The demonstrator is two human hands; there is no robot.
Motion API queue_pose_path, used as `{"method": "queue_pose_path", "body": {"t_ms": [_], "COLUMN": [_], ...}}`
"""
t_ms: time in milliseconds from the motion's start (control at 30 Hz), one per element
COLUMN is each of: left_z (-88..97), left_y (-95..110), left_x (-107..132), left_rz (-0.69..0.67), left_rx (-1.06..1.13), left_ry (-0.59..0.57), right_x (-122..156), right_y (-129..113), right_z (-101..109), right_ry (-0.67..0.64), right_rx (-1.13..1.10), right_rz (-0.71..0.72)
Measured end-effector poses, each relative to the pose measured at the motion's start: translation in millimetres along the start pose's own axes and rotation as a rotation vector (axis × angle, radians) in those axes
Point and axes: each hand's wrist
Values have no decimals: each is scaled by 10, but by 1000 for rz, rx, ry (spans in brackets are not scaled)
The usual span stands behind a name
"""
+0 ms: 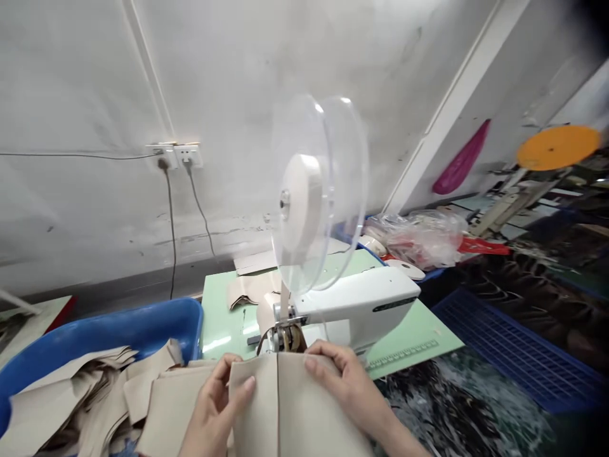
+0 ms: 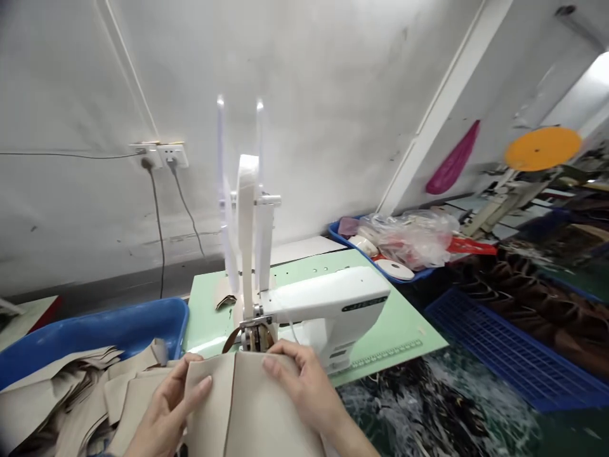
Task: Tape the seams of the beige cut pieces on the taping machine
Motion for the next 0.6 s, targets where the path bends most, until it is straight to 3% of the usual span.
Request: {"method": "queue_pose_path", "body": {"t_ms": [67,167,367,600], "left_z": [-188,-311,-348,-378], "left_y": [41,40,-16,-78], "left_x": [-82,-183,-359,-438], "left_rz": [-18,2,-92,-74], "left_rx": [14,-75,-208,-130], "left_ry": [-41,-42,77,102], "right_x": [-94,-220,-404,-599], "right_y": [-48,-17,199,219], "right_z": [121,176,192,189], "right_ry": [11,-52,-133,-113], "right_rx": [-9,-110,-513,-724], "right_rz": [-6,-58,-258,-302]}}
Point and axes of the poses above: each hand's wrist, its own x-axis away from the middle knuckle, its own z-axis out of the back of the hand, y = z × x, and after that the axes turned 6 degrees about -z, right-handed
